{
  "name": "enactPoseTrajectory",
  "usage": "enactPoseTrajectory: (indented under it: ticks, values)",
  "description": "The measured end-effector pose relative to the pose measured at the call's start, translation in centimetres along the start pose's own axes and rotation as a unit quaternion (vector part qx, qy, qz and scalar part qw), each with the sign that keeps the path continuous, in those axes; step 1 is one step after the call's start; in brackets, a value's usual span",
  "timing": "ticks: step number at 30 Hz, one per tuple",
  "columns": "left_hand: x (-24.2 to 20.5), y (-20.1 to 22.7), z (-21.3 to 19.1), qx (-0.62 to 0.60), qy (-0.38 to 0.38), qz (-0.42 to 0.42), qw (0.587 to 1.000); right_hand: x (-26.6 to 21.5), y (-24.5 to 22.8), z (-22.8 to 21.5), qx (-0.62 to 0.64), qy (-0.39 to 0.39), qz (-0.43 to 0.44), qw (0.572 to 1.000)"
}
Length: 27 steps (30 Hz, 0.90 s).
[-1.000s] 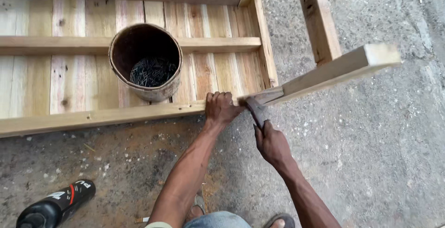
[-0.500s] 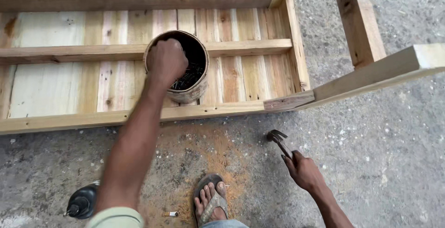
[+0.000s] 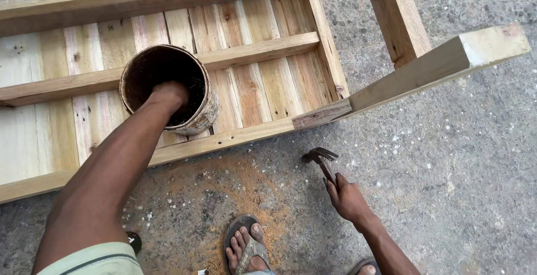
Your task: The person assembles a wooden furniture piece by hammering nails into joints, applying adhesive to small wooden blocks, and positioning pieces together on a workshop floor.
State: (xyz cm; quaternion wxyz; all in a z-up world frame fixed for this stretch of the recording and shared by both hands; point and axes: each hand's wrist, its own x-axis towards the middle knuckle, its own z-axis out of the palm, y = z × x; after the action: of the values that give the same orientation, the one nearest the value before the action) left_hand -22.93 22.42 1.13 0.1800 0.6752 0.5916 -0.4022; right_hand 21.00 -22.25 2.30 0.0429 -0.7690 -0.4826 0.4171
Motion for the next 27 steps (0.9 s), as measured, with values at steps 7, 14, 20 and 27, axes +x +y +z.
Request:
enactPoseTrajectory:
  ticks: [7,14,20,27]
  values:
    - [5.6,-1.3,5.2,-0.017,-0.017,0.012,1.000,-1.4,-1.7,-0.4,0.061,-0.018,0.043,0.997]
    - [-10.4,-0.9,-4.2,-0.041,0.091,0.038,0.994,-1.2,-0.9,0.8,0.037,0.014,0.002,0.999]
    - [-17.0,-2.7,-6.8,-0.139,0.132,0.066,0.979,-0.6,0.0,1.0,0.007,0.020,-0.016,1.000]
    - [-26.1,1.8,-2.2,-0.389,0.538,0.141,0.735,0.0,1.0,2.2,0.020,0.026,-0.008,0.999]
